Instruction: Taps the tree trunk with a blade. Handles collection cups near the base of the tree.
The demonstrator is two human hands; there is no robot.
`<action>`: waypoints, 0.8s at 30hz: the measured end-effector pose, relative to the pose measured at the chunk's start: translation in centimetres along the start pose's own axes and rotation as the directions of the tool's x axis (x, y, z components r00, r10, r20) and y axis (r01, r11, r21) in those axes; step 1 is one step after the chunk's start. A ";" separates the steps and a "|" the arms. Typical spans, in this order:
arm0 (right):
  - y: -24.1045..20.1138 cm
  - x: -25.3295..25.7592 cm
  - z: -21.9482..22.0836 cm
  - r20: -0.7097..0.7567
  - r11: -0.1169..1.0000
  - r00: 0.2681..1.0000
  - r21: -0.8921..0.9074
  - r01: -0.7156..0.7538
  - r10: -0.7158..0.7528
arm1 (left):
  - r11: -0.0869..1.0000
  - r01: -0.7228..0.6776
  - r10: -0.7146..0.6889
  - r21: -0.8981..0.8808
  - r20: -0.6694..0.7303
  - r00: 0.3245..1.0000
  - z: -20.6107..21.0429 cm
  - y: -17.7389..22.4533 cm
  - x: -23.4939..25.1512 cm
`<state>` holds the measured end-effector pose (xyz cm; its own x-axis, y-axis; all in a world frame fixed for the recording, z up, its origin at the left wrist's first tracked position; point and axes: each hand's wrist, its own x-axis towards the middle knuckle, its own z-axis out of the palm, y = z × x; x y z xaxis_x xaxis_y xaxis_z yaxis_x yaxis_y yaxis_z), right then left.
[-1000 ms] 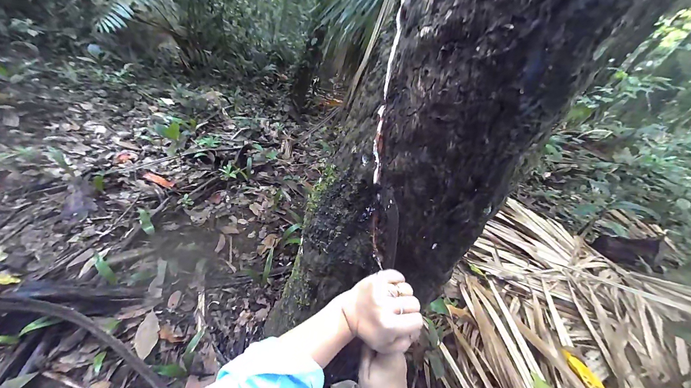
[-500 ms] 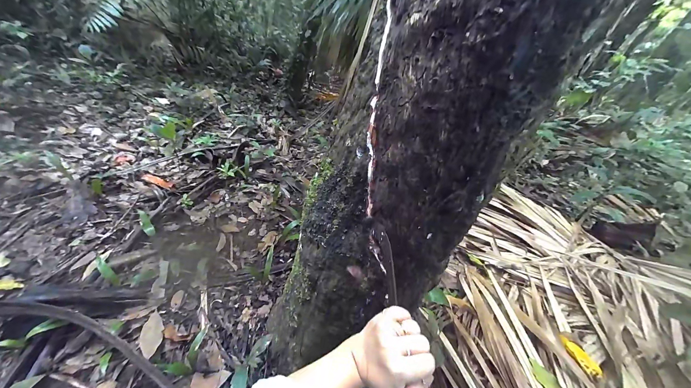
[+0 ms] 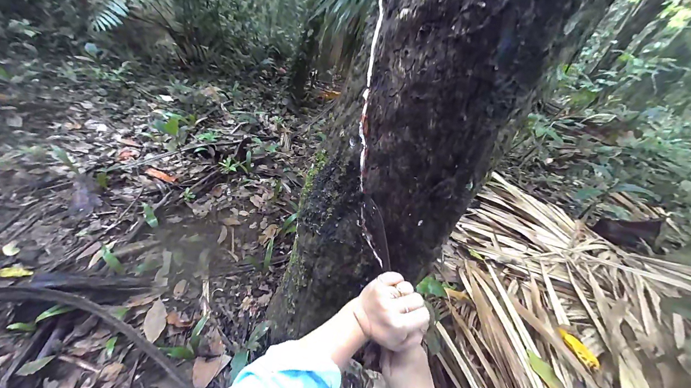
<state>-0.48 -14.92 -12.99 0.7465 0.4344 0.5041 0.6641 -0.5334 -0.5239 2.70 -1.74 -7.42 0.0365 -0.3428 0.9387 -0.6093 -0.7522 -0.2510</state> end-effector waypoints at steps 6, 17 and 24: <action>1.4 -2.5 -2.9 0.092 1.000 0.996 -0.007 -0.016 0.016 | 1.000 0.027 -0.027 -0.002 0.042 0.999 1.4 3.0 -0.9; 6.8 2.0 -4.8 0.490 0.989 0.864 0.019 -0.148 0.120 | 0.979 0.080 -0.101 0.187 0.104 0.989 4.3 2.8 -0.6; 9.5 4.9 -5.4 0.564 0.991 0.820 -0.129 -0.030 0.098 | 0.949 0.077 -0.163 0.304 0.268 0.950 6.0 3.2 -0.5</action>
<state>9.25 -21.80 -11.81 0.7003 0.7134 -0.0259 0.6305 -0.6351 -0.4463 5.49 -7.36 -10.06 0.3464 -0.3535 0.8690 -0.3347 -0.9119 -0.2375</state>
